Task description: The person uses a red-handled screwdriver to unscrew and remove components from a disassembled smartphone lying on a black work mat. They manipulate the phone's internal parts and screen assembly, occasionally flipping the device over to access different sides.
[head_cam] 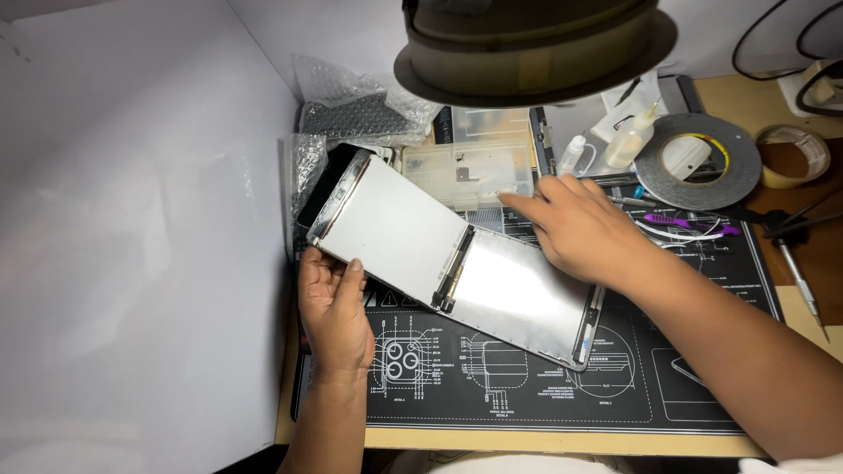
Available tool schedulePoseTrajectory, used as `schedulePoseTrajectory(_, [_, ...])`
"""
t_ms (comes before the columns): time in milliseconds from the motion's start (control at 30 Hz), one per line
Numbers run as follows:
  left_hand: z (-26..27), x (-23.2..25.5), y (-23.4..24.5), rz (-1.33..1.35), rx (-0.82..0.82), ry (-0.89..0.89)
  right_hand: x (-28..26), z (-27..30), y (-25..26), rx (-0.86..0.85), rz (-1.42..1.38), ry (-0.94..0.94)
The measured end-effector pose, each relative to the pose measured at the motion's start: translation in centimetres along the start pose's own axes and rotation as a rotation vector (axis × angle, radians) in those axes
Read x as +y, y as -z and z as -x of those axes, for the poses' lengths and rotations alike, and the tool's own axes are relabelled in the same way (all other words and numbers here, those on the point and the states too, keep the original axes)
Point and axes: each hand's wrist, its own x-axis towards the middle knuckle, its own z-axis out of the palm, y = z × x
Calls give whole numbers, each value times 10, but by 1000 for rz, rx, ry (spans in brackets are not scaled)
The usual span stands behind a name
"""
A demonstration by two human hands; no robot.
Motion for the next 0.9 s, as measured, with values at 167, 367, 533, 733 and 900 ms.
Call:
schedulePoseTrajectory(167, [4,15,-8,-61,57,10,-12,-56,-12,90,-40,22])
schedulePoseTrajectory(367, [0,13,-7,-89,70,9,-9,-76,-30,73,46,26])
schedulePoseTrajectory(533, [0,13,-9,-89,53,21,-5,-70,-23,50,63,-18])
schedulePoseTrajectory(733, [-1,8,-2,-66,65,26,-2,-62,-8,6,38,-51])
schedulePoseTrajectory(900, [-2,-1,6,-77,59,33,-2,-46,12,-4,5,-118])
